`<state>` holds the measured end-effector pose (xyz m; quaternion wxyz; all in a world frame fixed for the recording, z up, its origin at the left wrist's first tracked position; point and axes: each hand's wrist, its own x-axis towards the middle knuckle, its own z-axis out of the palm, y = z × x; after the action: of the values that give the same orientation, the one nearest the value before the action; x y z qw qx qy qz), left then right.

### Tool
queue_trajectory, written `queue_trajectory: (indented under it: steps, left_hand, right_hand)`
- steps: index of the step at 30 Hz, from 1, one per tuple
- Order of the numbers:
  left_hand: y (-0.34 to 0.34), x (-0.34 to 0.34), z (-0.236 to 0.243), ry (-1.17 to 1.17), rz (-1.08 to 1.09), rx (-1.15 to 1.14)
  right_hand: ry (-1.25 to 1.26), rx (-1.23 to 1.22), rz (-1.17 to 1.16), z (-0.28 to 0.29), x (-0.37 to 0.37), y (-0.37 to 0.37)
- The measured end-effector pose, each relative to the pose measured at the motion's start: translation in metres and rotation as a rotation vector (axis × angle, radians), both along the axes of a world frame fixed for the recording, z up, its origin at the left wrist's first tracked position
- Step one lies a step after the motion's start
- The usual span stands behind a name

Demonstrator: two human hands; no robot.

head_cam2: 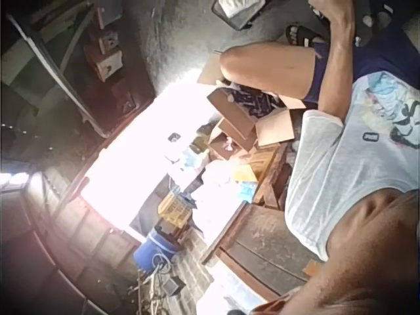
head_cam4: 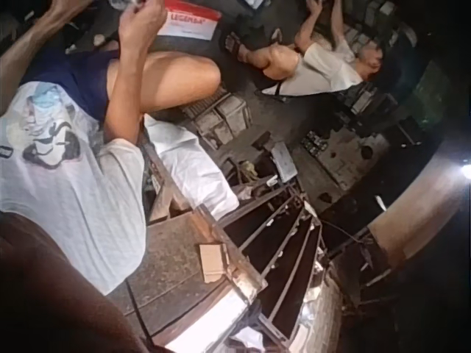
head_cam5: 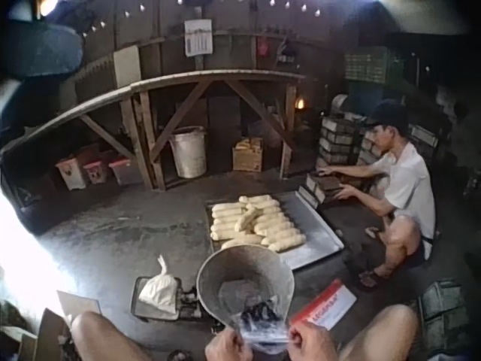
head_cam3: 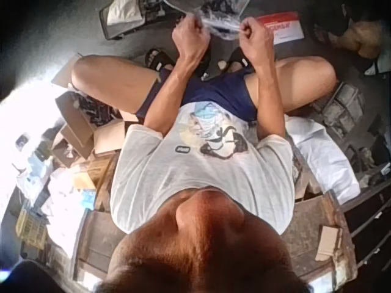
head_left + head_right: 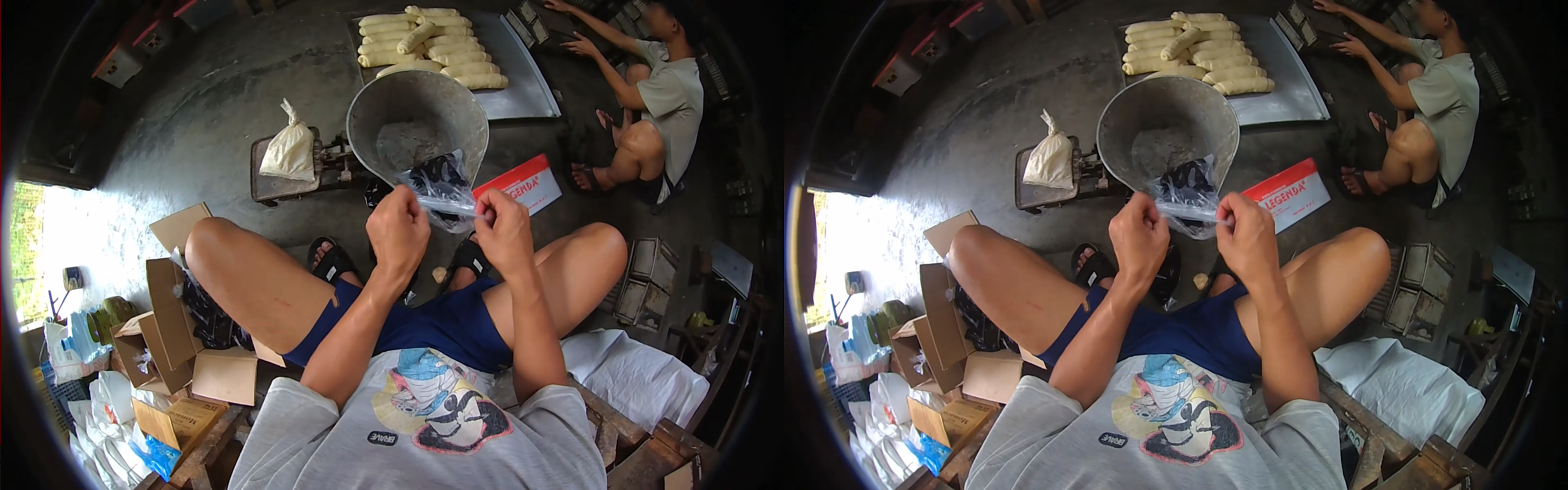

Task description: The person picks up clear plastic bags and black packets, placing the packets into the bags and then using a piece of white tape to seal each bag closed.

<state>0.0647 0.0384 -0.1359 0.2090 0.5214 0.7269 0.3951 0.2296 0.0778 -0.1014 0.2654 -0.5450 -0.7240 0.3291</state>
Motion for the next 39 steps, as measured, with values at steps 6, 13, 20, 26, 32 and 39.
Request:
queue_trajectory:
  steps: [6, 13, 20, 26, 32, 39]
  left_hand:
    - [-0.018, 0.003, -0.009, -0.181, -0.126, 0.12]
    - [-0.01, -0.016, 0.026, -0.453, -0.132, 0.037]
    - [0.037, -0.022, 0.083, -0.871, -0.036, 0.265]
    - [0.065, -0.058, 0.124, -0.569, -0.102, 0.248]
    - [0.067, -0.067, 0.145, 0.01, -0.122, 0.178]
    - [0.057, -0.063, 0.182, 0.148, -0.224, 0.196]
  right_hand:
    - [-0.005, 0.027, -0.174, -0.008, 0.013, -0.017]
    - [0.58, -0.461, -0.012, 0.025, 0.018, 0.018]
    - [0.364, -0.042, -0.089, 0.047, -0.012, 0.05]
    - [0.372, -0.026, -0.036, 0.087, -0.018, 0.07]
    - [-0.021, 0.034, 0.082, 0.138, -0.009, 0.066]
    - [0.061, -0.179, 0.204, 0.168, -0.001, 0.069]
